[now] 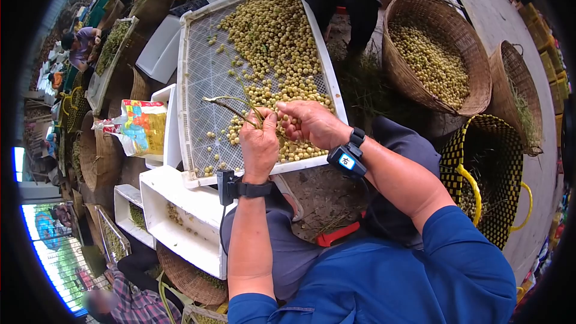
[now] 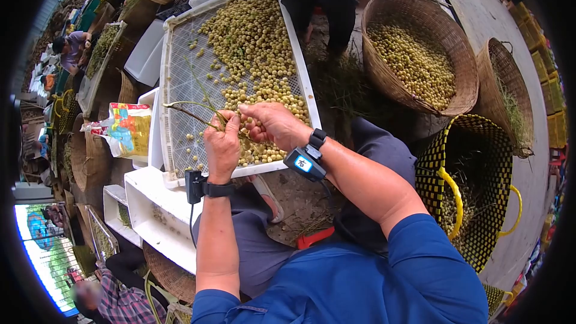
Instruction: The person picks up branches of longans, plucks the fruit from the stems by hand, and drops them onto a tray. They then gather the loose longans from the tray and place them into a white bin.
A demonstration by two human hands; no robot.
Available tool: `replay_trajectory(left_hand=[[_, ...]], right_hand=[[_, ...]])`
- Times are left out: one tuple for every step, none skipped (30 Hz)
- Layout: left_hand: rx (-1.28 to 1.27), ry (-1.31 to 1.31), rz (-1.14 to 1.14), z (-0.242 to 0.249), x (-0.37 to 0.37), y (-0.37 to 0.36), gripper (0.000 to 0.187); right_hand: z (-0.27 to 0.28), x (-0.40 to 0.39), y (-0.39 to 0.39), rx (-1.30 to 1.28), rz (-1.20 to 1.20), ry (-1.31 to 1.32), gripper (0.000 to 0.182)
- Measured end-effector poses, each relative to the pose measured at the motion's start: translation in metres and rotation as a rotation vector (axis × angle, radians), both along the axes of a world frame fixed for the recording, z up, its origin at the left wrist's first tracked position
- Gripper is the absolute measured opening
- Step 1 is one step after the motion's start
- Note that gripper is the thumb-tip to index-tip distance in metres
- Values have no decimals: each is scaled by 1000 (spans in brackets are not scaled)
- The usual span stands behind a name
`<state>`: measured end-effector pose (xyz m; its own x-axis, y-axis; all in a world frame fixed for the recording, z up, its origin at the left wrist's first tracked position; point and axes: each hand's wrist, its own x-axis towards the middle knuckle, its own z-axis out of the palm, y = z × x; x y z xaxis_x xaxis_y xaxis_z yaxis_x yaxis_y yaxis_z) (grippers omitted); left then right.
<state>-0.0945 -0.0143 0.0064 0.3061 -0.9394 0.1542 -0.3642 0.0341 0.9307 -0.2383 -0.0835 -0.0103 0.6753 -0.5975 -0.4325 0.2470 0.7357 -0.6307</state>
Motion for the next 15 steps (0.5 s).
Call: replay_trajectory(left_hand=[[-2,-2,1,-2,1,0,10],[3,15,-4,-6,3,-1,10],[7,33,-9,-7,4,-1,10],[7,33,-9,-7,4,-1,10],[1,26,-13,-8,4,-1,10],[-5,19,-16,-8,3,-1,10],[-5,19,-16,-9,4,-1,10],[30,135,31,-12,5,-2,10],[63,251,77,-10,6,-2,11],[61,248,77,-8,9,-3,11],[84,234,92,-4,15,-3,12],[109,219,107,1,19,-2,13],[128,222,102,7,21,-2,12],[128,222,102,7,23,-2,12],[140,215,75,6,25,-2,11]], right_hand=[[2,1,1,-53,29,30,23],[1,0,2,-54,29,29,23],[0,-1,3,-80,50,31,24],[-2,-1,4,-104,71,33,25],[-3,-1,4,-87,56,30,28],[-4,-2,3,-87,56,30,28],[-4,-3,2,-92,82,21,25],[-4,-4,1,-97,109,12,22],[1,-4,1,-99,110,10,22],[8,-5,1,-75,79,-33,14],[13,-6,1,-50,47,-75,11],[11,-7,0,-51,46,-76,11],[7,-8,-3,-56,57,-56,18],[5,-10,-6,-62,68,-36,27],[8,-11,-8,-140,137,-9,46]])
